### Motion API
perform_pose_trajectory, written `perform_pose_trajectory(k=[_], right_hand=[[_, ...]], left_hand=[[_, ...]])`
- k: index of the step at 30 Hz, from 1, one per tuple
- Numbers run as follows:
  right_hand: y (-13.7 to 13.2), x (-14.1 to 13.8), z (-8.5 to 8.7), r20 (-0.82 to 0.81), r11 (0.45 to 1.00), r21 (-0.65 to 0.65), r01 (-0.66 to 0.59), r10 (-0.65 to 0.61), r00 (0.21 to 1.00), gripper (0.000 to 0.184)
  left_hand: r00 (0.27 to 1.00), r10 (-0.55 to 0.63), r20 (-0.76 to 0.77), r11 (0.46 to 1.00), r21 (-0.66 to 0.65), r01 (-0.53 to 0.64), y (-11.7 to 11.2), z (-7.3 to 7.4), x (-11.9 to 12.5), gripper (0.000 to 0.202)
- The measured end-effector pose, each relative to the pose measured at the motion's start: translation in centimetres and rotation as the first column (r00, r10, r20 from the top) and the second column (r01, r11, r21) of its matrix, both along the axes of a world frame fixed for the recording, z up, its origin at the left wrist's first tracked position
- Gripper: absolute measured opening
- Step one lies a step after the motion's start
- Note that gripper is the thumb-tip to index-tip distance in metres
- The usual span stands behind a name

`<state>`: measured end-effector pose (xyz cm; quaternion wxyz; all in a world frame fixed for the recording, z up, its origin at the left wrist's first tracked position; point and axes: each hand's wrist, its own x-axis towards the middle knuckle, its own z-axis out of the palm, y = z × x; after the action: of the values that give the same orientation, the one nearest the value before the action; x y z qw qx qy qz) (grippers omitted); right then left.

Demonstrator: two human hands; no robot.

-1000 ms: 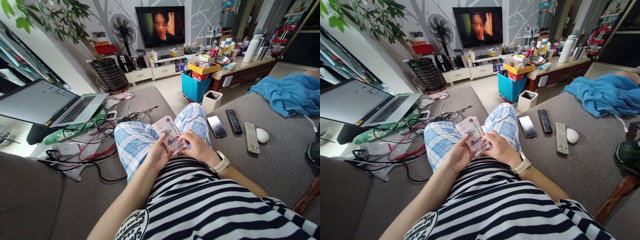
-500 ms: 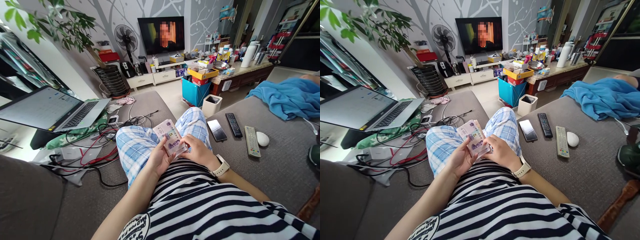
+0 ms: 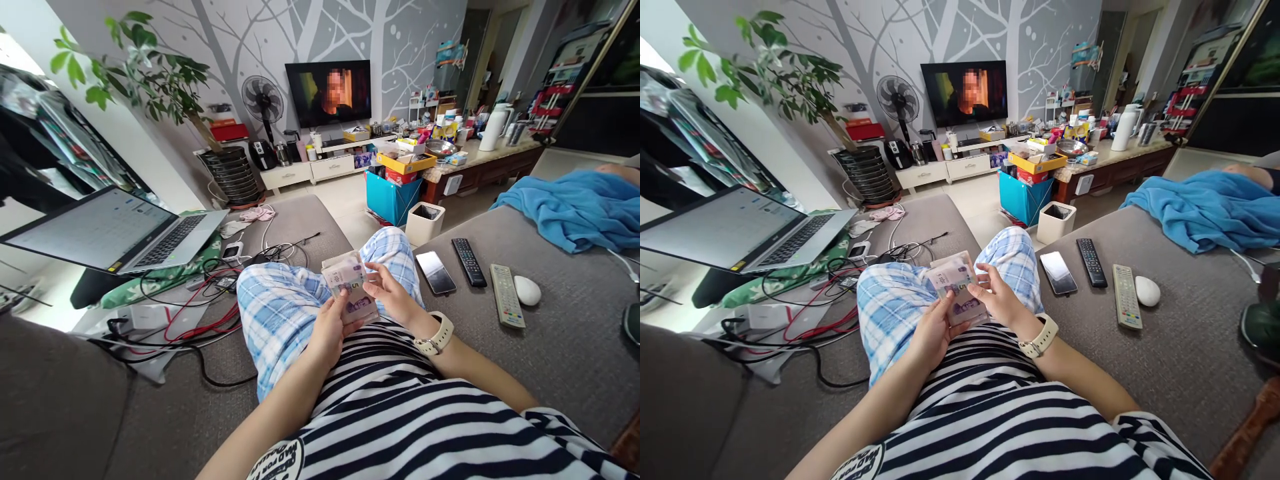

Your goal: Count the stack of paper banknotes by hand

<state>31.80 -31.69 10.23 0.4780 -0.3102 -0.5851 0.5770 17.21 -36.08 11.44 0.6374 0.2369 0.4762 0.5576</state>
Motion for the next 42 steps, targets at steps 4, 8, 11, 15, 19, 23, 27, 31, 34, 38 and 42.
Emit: perform_pose_trajectory(k=[4,8,11,15,19,23,27,31,34,38,42], right_hand=[[0.8,-1.7,0.1,-0.236,0.994,-0.092,-0.058,0.034,0.971,0.032],[1.0,-2.0,-0.8,-0.398,0.958,-0.277,-0.079,-0.040,0.917,0.063],[0.7,-1.7,-0.8,-0.414,0.961,-0.269,-0.062,-0.057,0.909,0.072],[-0.2,-1.6,0.1,-0.335,0.993,-0.118,-0.021,-0.019,0.942,0.064],[-0.8,-1.7,0.7,-0.297,0.995,-0.054,-0.081,0.062,0.953,0.045],[-0.9,-1.9,0.6,-0.302,0.998,-0.049,-0.049,0.032,0.953,0.040],[-0.9,-2.0,0.9,-0.327,0.999,-0.024,-0.022,0.013,0.945,0.040],[-0.8,-1.9,1.2,-0.349,0.998,-0.046,-0.052,0.032,0.936,0.036],[-0.6,-1.7,1.1,-0.387,0.992,-0.083,-0.095,0.055,0.920,0.032],[-0.3,-1.7,0.7,-0.438,0.984,-0.131,-0.118,0.049,0.897,0.029],[-0.2,-1.7,0.5,-0.428,0.990,-0.115,-0.083,0.026,0.904,0.029]], left_hand=[[0.988,-0.142,-0.057,0.990,0.004,0.142,-0.1,-0.5,0.1,0.026],[0.953,-0.223,-0.203,0.974,0.002,0.228,-0.1,-0.5,0.1,0.021],[0.926,-0.261,-0.272,0.964,-0.015,0.267,-0.1,-0.3,0.2,0.018],[0.908,-0.266,-0.325,0.960,0.002,0.282,-0.3,0.1,0.5,0.017],[0.874,-0.302,-0.380,0.948,-0.023,0.317,-0.3,0.3,0.4,0.017],[0.914,-0.290,-0.282,0.957,-0.064,0.284,-0.2,0.3,0.1,0.019],[0.962,-0.253,-0.100,0.965,-0.104,0.243,-0.2,0.8,-0.1,0.024],[0.958,-0.284,0.029,0.947,-0.150,0.285,0.2,1.3,-0.3,0.027],[0.925,-0.370,0.092,0.915,-0.136,0.379,0.5,1.3,-0.4,0.031],[0.928,-0.370,0.040,0.921,-0.115,0.372,0.7,0.6,0.2,0.040],[0.964,-0.258,-0.069,0.965,-0.069,0.253,0.3,-0.1,0.9,0.039]])
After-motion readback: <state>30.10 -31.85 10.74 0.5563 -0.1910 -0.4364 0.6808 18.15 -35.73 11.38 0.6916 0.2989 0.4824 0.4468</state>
